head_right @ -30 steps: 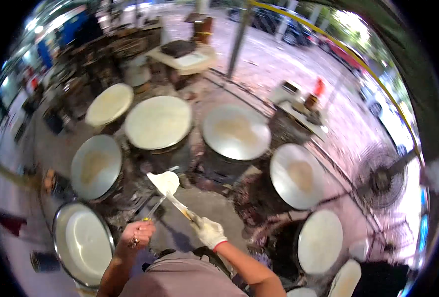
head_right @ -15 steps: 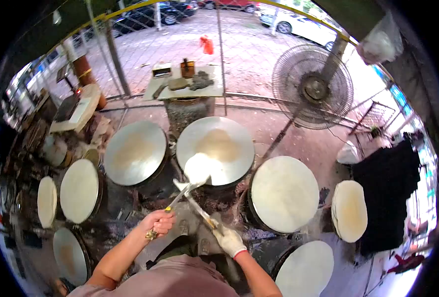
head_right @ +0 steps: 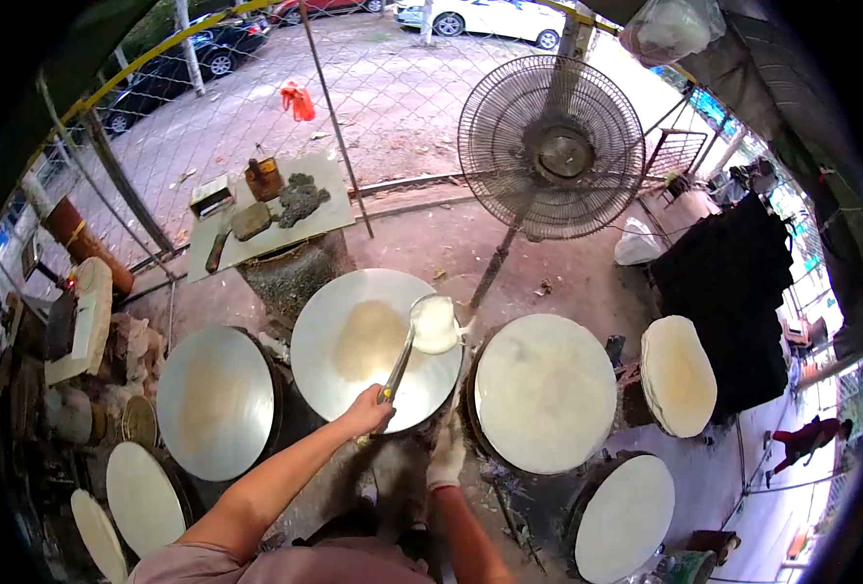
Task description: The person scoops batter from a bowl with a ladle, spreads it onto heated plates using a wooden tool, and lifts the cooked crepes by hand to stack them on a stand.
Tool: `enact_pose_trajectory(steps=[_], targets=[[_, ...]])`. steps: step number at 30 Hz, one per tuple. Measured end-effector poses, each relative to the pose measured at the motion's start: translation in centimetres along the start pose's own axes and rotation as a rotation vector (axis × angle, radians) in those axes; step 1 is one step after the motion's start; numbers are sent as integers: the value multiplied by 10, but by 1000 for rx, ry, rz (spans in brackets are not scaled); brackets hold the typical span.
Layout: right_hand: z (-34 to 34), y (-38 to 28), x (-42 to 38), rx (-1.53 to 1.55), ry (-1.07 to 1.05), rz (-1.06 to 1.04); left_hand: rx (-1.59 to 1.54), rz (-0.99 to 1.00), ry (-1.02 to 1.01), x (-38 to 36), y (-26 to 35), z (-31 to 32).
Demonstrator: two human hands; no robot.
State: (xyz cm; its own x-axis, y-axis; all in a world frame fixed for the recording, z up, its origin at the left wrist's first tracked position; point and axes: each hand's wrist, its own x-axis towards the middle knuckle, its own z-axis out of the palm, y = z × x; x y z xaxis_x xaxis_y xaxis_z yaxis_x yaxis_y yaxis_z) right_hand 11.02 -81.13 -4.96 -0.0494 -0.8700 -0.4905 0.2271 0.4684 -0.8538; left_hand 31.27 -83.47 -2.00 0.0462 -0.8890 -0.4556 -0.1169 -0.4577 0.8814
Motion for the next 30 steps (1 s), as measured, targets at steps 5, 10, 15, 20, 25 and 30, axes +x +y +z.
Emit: enact_pose_trajectory(steps=[5,10,15,20,25,30], targets=[[17,16,-7,-804,205,-213,622,164,140,30,4,-39],[61,54,55,-566,191,-373,840,237,170,52,19,-89],[64,18,43,-409,216,-393,968,272,240,60,18,-129],[107,44,50,-522,130,-360,1007,250,295,59,15,-149],[104,0,34,-230,180,-273,1008,251,365,48,20,-176],[128,13,55,-451,44,-298,990,216,381,36,12,-193]])
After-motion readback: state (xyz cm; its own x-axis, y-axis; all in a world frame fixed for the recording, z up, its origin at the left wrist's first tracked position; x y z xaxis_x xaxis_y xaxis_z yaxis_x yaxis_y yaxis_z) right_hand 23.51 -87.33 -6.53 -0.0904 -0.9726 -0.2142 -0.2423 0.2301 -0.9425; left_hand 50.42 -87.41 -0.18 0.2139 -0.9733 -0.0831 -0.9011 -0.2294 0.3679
